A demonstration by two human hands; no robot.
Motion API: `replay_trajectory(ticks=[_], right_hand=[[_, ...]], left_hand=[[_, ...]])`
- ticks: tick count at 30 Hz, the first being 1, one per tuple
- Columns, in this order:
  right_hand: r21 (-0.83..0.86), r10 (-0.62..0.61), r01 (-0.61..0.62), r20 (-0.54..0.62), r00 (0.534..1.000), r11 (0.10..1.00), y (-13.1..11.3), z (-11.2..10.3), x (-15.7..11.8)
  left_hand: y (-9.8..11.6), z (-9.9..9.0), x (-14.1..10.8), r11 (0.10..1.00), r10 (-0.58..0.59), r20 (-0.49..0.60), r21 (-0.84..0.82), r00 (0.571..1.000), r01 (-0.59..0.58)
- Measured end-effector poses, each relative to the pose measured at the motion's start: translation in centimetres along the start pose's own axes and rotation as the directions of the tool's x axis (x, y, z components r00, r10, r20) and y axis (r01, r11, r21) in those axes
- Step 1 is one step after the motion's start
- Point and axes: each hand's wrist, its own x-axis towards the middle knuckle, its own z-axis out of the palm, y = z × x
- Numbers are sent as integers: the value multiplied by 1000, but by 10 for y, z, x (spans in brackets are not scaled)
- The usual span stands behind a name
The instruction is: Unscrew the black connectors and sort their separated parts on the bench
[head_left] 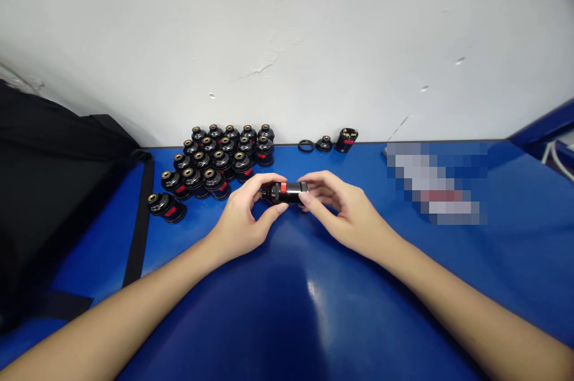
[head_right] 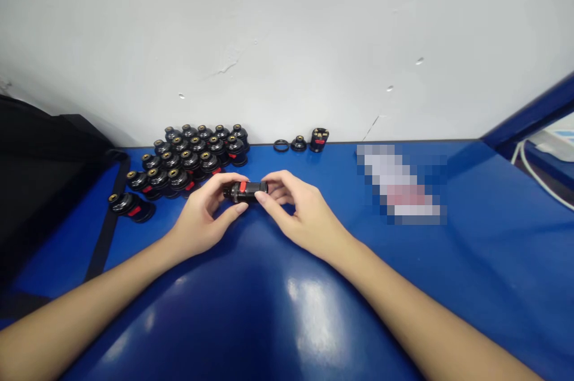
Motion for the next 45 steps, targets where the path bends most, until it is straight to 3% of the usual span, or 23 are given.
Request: replay_trajectory(ticks=[6, 13, 21, 26, 30, 34, 37, 39, 42, 45], right_hand=[[12, -155, 155, -11, 988, 988, 3, -2, -1], [-85, 15, -10, 62, 998, 996, -2, -3, -1], [-86, -249, 247, -16, 968, 965, 4, -6, 1], [-67, -94, 90, -58, 994, 994, -2, -5, -1], [-13, 17, -17, -27, 1000, 1000, 1, -5, 2], [24, -127, 128, -24, 992, 991, 5, -8, 3], [-109, -293, 293, 20, 956, 950, 2, -10, 3], [-191, -322, 322, 31, 946, 927, 0, -10, 2], [-195, -223, 215, -17, 975, 957, -2, -8, 2], [-138, -62, 62, 7, 998, 988, -1, -6, 2]], left_hand=[[2, 0, 0, 1000, -22, -15, 1, 1000, 23], [0, -2, -1, 995, 69, 37, 76, 997, -72], [6, -1, 0, 996, -82, -15, 38, 997, 83], [0, -1, -1, 1000, 19, -7, 23, 1000, -19], [-1, -2, -1, 998, 42, 6, 49, 999, -42], [4, -2, -1, 997, -27, -41, 78, 999, 30], [7, -1, -1, 995, -81, -39, 58, 996, 84], [7, -1, -1, 997, -67, -31, 42, 997, 68], [5, -2, -1, 999, 1, -19, 34, 1000, 0], [3, -3, -1, 997, 30, 2, 66, 1000, -30]])
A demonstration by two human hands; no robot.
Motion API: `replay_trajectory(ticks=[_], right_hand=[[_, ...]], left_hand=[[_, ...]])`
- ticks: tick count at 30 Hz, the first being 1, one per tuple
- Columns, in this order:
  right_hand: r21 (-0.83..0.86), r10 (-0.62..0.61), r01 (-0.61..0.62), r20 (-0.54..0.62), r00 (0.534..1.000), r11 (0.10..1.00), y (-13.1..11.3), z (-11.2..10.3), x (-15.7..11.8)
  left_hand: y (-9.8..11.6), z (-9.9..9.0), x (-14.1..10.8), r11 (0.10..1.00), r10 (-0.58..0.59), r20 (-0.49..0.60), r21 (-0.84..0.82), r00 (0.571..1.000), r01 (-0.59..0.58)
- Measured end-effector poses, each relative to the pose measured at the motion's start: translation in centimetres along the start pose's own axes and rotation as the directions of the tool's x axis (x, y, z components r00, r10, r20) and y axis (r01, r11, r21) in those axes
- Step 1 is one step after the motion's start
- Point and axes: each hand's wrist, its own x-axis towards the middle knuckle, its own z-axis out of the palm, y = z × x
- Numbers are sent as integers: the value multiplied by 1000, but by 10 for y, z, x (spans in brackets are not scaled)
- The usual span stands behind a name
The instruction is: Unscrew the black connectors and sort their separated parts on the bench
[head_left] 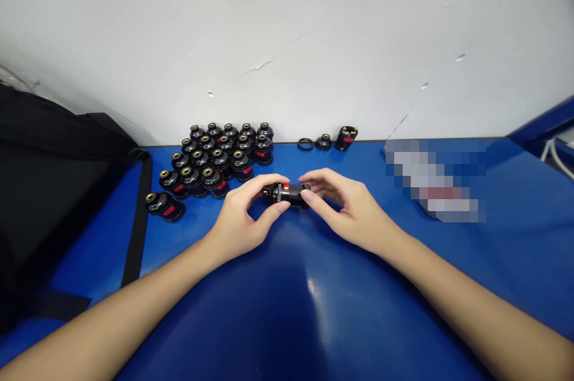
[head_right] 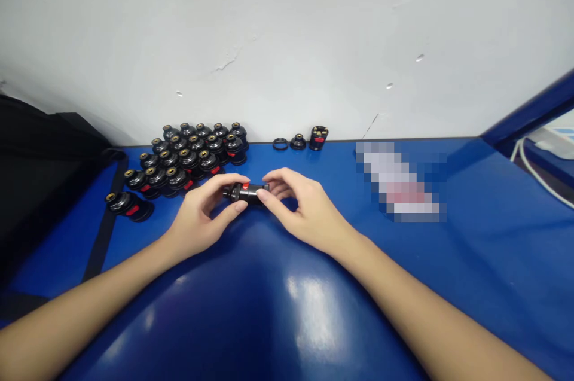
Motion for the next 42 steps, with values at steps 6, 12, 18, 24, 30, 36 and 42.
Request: replay_trajectory(ticks=[6, 12, 18, 24, 30, 36, 42], right_hand=[[89, -55, 55, 1, 998, 995, 6, 1, -1], [41, -158, 160, -42, 986, 986, 7, 2, -2], [87, -5, 2, 28, 1000, 996, -2, 3, -3], [101, -53, 53, 3, 999, 993, -1, 3, -3], [31, -172, 173, -14, 985, 984, 2, 1, -3], [-71, -255, 252, -36, 966, 965, 0, 0, -2], [-102, -258, 251, -55, 965, 963, -1, 1, -3]], left_hand=[[0, 0, -1, 999, -26, -20, 42, 999, 27], [0, 0, -2, 999, -23, -30, 32, 999, 24], [1, 0, -2, 1000, -25, -44, 12, 999, 26], [1, -1, -1, 999, -32, -38, -4, 999, 32], [1, -2, -1, 999, -30, -32, 23, 999, 31], [3, -3, 0, 999, -31, -28, 22, 999, 31], [3, -3, 0, 999, -32, -27, 9, 999, 32]])
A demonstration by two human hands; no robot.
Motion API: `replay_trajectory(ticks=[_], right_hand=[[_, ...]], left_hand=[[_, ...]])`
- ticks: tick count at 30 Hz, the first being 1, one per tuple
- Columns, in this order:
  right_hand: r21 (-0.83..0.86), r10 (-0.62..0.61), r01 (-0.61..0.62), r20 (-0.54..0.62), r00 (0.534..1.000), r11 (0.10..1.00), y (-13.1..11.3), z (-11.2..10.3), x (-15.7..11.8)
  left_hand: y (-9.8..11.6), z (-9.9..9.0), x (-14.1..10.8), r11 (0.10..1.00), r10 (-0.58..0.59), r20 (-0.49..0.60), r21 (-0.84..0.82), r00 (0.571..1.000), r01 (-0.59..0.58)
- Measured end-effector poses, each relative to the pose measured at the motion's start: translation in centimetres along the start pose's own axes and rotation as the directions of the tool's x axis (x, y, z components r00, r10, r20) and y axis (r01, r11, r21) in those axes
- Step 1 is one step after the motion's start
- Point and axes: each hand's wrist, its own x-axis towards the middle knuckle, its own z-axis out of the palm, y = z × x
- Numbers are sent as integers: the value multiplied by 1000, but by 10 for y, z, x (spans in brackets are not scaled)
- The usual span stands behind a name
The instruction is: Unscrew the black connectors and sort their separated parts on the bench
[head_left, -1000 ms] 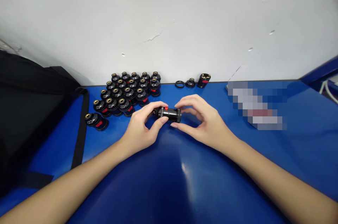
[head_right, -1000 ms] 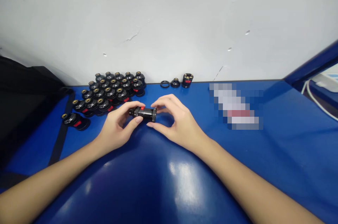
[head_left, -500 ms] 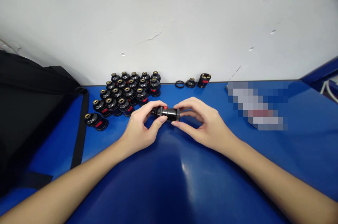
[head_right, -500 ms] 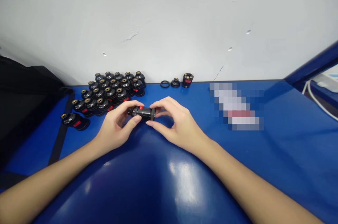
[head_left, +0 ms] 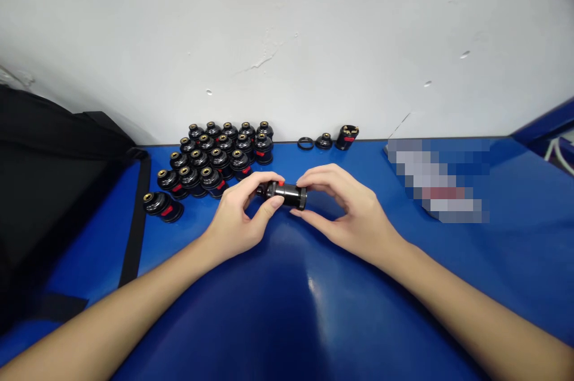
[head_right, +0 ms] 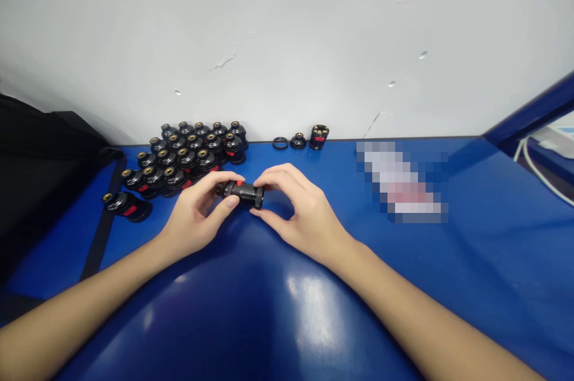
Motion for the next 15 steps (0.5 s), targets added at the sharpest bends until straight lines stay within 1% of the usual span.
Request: replay_trajectory(ticks=[2, 4, 7, 9, 11, 12, 15], right_hand=[[45, 50, -51, 6, 999, 998, 0, 1, 0], [101, 125, -127, 19, 992, 987, 0, 2, 0], [172, 238, -243, 50, 970, 955, 0, 3, 0], [211, 285, -295, 75, 955, 932, 1, 3, 1], [252, 294, -303, 71, 953, 919, 2, 3, 1], [267, 283, -287, 56, 958, 920, 3, 3, 1], [229, 172, -172, 20, 985, 958, 3, 1, 0]], left_hand=[[-2, 1, 0, 1000, 4, -13, -5, 1000, -4], [-4, 2, 0, 1000, 13, -33, -6, 999, -13], [-6, 3, 0, 999, 26, -48, -36, 999, -28], [-6, 4, 0, 997, 33, -32, -64, 999, -35], [-5, 4, 0, 996, 35, -15, -87, 999, -36], [-5, 4, 0, 995, 33, -14, -97, 999, -34], [-5, 5, 0, 994, 15, -26, -111, 1000, -17]])
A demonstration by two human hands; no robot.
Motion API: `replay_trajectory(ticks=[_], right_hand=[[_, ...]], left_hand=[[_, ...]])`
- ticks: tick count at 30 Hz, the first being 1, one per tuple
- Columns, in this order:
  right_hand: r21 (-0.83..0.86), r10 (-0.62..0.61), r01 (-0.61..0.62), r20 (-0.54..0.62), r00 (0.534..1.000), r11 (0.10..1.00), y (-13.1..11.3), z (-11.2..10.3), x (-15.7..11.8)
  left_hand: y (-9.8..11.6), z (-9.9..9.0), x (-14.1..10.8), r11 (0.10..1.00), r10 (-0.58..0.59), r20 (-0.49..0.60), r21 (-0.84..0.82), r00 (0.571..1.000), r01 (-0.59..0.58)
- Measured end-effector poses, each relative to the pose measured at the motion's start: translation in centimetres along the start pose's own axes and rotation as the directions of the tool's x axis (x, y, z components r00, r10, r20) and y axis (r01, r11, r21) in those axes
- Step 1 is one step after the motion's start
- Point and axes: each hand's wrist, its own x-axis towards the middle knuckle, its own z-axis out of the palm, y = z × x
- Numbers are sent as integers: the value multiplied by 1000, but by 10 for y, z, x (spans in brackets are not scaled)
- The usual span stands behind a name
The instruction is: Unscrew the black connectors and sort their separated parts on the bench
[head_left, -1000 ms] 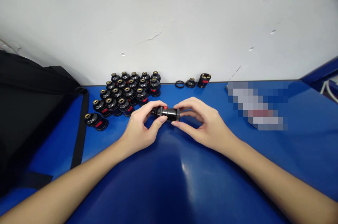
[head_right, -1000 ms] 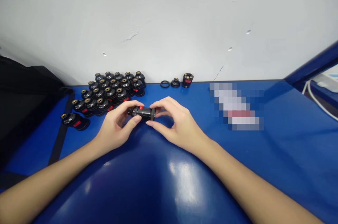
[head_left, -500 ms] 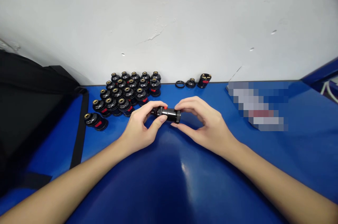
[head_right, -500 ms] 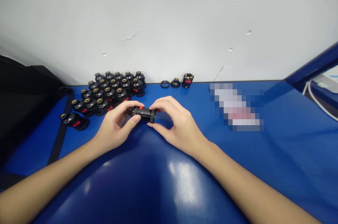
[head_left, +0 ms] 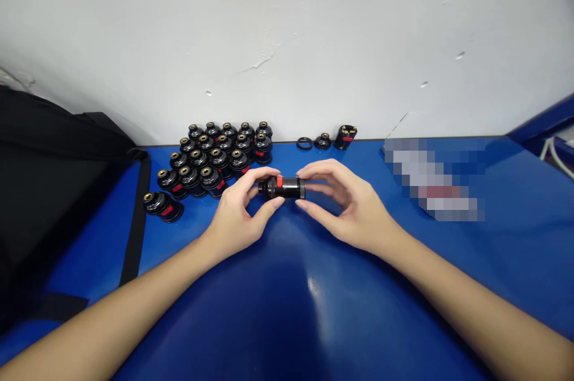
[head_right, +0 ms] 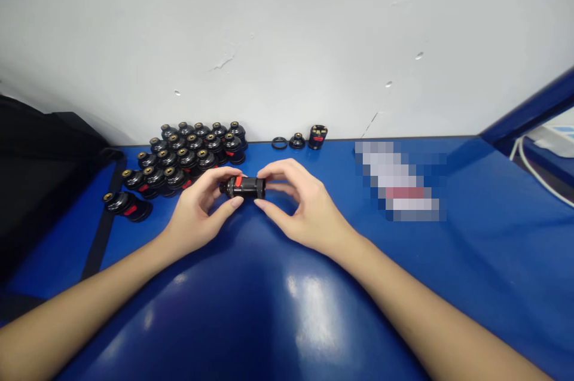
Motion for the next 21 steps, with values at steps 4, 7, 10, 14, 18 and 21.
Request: replay_trajectory(ticks=[4, 7, 10, 14, 18, 21], right_hand=[[-119, -49, 51, 19, 999, 992, -2, -1, 0], [-98, 83, -78, 40, 996, 992, -2, 0, 1], [-68, 135, -130, 74, 988, 989, -1, -1, 2], [-97, -56, 60, 41, 998, 993, 0, -4, 3], [-296, -265, 280, 90, 960, 913, -3, -7, 3], [-327, -257, 267, 75, 964, 907, -5, -5, 2]], left_hand=[[1, 0, -1, 1000, -6, 15, 18, 1000, 6], [1, 0, -1, 1000, 4, 24, 16, 1000, -5], [1, 0, 0, 1000, 2, 29, 15, 1000, -2], [2, 0, 0, 999, -41, -7, 25, 999, 41], [3, 0, 0, 992, -128, -8, 18, 992, 128], [2, 0, 0, 994, -111, -9, -2, 994, 111]])
